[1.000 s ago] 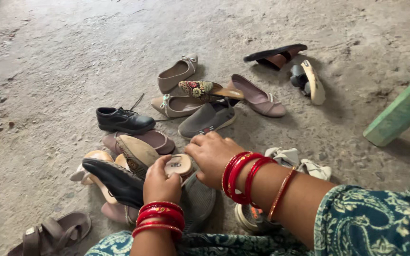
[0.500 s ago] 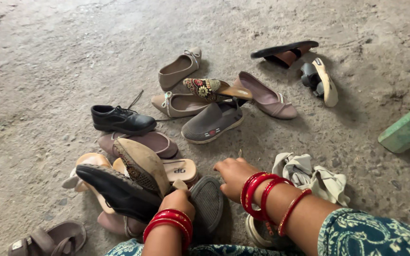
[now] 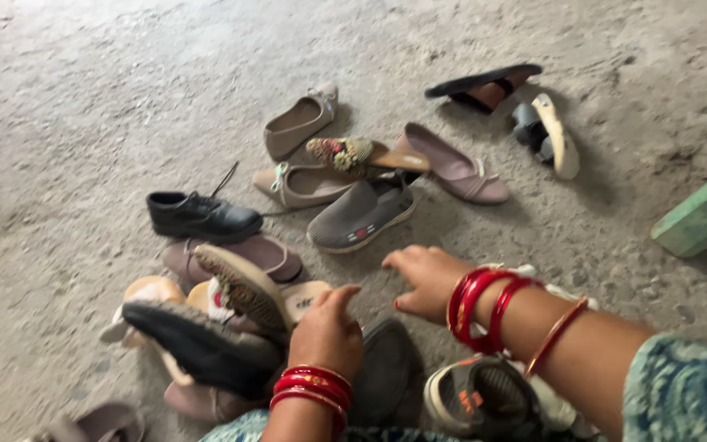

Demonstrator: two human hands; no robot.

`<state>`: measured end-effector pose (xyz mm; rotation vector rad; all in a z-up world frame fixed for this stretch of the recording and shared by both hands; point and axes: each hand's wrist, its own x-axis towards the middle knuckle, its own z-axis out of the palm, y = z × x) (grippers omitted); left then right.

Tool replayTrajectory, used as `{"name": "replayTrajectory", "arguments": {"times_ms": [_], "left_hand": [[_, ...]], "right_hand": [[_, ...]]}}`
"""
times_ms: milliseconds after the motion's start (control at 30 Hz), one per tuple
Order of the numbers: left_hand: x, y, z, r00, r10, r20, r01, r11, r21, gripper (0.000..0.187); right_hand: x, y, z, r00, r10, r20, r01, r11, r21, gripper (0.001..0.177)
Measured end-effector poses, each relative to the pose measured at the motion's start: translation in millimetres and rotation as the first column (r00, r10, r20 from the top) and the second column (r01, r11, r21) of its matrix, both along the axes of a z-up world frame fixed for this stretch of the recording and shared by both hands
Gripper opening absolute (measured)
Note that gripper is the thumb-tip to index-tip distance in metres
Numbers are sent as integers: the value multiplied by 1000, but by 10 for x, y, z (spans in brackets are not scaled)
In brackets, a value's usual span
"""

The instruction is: The person sits on the floor and wipes several pairs of shoes with a white cloth. They pick up a black shoe, a grey slip-on, and a beige sandal, wiping each one individually before placing them on a nearby green table.

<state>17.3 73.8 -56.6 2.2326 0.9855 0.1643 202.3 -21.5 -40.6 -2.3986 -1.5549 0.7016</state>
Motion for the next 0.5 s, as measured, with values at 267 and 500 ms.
{"name": "replayTrajectory", "arguments": {"times_ms": [267,500], "left_hand": [[1140,436,414,999,-43,-9,44,996,78,52],[1776,487,6,943,-34,-331,48,998,35,63]], "right_hand": [[1184,17,1317,931,171,323,-124,979,-162,54],[1481,-243,1382,951,164,262,-130,981,-141,49]]}}
